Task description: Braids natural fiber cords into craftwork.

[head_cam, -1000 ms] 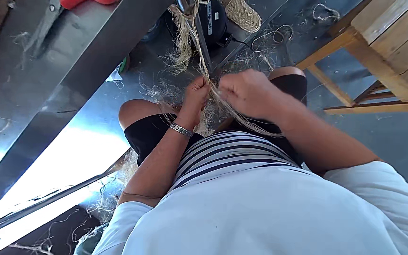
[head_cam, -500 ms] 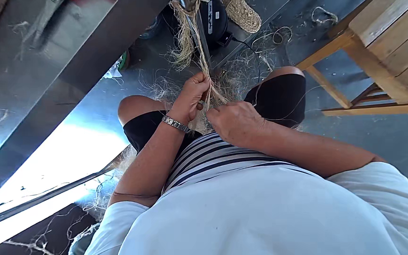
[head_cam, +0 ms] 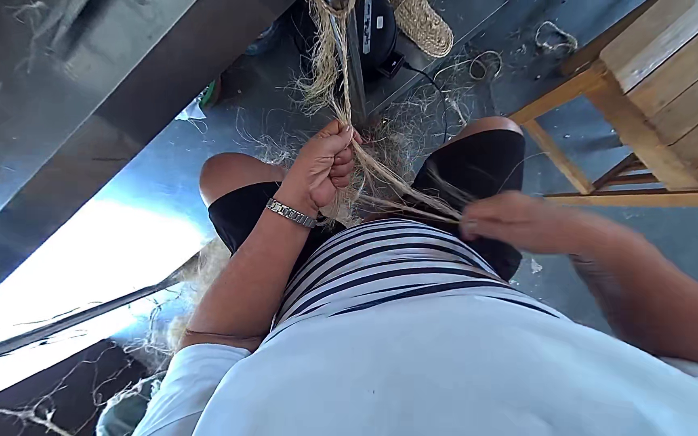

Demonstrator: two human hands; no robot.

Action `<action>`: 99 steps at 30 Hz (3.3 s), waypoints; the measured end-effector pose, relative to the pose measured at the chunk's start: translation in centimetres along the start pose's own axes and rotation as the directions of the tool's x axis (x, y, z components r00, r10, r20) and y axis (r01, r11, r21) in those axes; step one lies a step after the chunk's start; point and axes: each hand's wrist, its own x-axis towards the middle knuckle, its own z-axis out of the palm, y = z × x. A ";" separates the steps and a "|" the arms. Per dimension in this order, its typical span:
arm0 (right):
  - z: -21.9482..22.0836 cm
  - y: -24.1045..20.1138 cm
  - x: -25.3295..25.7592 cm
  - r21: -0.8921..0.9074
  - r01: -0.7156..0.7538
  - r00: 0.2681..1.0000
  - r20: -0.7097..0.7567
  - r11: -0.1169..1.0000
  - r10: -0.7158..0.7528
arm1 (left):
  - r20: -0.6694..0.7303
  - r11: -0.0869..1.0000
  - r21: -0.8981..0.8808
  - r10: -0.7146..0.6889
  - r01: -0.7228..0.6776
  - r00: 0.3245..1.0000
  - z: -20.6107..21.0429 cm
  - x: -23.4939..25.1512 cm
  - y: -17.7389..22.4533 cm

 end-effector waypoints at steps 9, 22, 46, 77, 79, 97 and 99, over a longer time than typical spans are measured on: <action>2.6 14.5 -12.0 -0.254 -0.889 0.416 -0.099 0.381 0.904 | 0.044 0.999 -0.002 0.049 -0.049 0.998 -0.7 0.4 -0.3; -0.4 2.5 15.9 0.357 0.482 0.756 -0.630 0.800 -0.175 | 0.049 0.995 -0.013 0.096 -0.096 0.994 0.5 0.4 -0.7; 0.1 -0.7 16.4 0.535 0.147 0.906 -0.411 0.832 0.104 | -0.069 0.986 0.147 0.092 -0.081 0.993 1.0 1.0 -1.0; 0.6 0.1 17.3 0.303 0.281 0.804 -0.593 0.911 -0.050 | -0.038 0.408 0.885 0.546 -0.226 0.837 0.0 1.3 -2.8; 0.9 -0.1 17.7 0.295 0.232 0.793 -0.609 0.927 -0.005 | -0.006 0.262 0.950 0.566 -0.172 0.825 0.3 0.9 -2.6; -1.0 0.4 17.0 0.508 0.212 0.886 -0.460 0.835 0.055 | 0.131 0.623 0.751 0.181 -0.217 0.975 -2.0 0.3 1.0; -1.0 0.6 17.1 0.523 0.215 0.892 -0.449 0.825 0.052 | 0.153 0.598 0.767 0.184 -0.234 0.971 -1.9 0.4 1.2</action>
